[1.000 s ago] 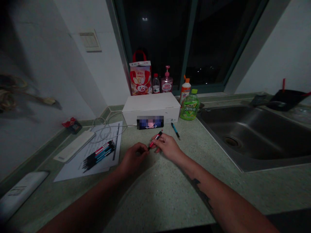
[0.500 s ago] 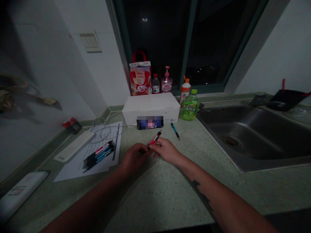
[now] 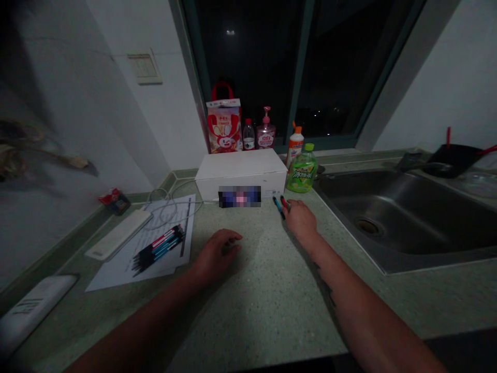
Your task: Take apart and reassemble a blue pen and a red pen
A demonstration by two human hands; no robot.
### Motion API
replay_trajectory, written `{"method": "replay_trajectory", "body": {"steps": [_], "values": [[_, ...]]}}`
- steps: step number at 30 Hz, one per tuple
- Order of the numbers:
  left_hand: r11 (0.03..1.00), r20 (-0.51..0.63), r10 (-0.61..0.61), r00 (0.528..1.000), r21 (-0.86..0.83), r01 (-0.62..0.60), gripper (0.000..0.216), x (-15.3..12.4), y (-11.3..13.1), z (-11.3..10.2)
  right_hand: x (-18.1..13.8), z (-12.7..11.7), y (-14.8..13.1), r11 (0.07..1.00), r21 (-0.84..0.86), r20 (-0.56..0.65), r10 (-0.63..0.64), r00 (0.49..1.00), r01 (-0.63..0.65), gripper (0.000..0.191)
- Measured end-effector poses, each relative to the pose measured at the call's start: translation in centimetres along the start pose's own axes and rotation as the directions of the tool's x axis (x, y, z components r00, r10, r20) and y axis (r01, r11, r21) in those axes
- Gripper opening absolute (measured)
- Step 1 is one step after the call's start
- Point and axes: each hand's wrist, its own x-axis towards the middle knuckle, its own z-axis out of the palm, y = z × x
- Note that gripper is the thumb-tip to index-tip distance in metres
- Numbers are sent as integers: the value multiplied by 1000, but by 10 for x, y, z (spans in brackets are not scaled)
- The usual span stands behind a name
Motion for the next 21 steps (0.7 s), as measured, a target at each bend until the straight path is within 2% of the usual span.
{"method": "replay_trajectory", "body": {"steps": [4,11,15,17,18,20,21], "values": [[999,-3,33,999,15,-33,21,1,-1,0,2,7,-1,1000,-19,67,9,998,-8,28],[996,4,81,997,41,-81,18,2,-5,2,4,8,0,999,49,30,-11,999,10,27],[996,-23,81,996,35,-81,15,4,12,-3,0,-7,-6,993,116,-37,3,999,1,33],[998,-55,62,997,-6,-62,14,-8,33,-9,-10,-29,-10,982,185,-102,-31,994,50,35],[997,-63,53,997,-43,-56,14,-19,46,-13,-18,-43,-12,947,296,-228,-57,972,125,32],[994,3,45,999,-100,-45,12,-52,71,-21,-40,-78,-11,828,452,-490,-81,868,333,28],[992,57,66,996,-110,-59,12,-72,82,-24,-53,-95,-9,770,478,-580,-83,811,421,26]]}}
